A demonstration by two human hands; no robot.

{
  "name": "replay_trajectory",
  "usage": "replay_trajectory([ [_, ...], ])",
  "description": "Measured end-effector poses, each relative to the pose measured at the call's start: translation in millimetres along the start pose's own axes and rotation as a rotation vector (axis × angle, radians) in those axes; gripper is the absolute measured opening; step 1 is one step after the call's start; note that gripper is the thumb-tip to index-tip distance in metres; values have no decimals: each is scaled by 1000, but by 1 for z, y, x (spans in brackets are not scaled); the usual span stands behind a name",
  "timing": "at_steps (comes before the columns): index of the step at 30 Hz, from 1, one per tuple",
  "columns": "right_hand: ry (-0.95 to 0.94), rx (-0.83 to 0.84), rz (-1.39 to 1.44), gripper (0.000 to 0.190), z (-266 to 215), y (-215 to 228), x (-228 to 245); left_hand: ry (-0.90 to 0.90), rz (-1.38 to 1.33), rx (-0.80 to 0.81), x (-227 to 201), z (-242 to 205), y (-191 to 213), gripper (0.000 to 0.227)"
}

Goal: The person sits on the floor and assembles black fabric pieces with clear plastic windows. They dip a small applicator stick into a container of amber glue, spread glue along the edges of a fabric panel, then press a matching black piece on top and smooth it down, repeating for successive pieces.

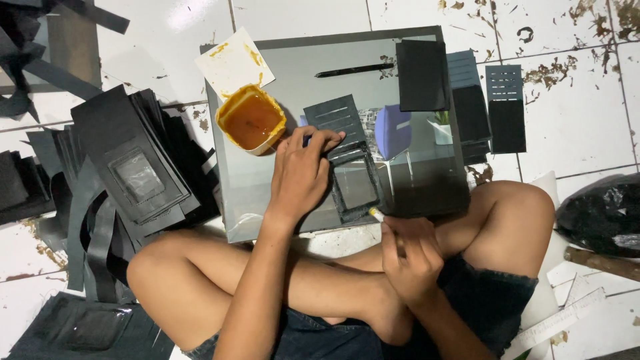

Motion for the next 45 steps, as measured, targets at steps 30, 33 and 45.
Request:
replay_trajectory([
  [30,-535,-37,149,19,27,-25,-92,14,-236,-164,20,-23,7,39],
  [33,-476,-16,95,20,27,-28,-100,58,-29,-232,21,-41,18,32],
  [45,-116,98,25,23,77,-63,-106,197,176,-302,12,-67,44,21],
])
Point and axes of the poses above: each hand's wrist, its own z-axis towards the middle knuckle, its own y-axis out of the back of the hand, x = y × z, the point moved 3 cm from there along z, towards the middle knuckle, and after that the axes turned 14 degrees about y, right-handed, at the moved point
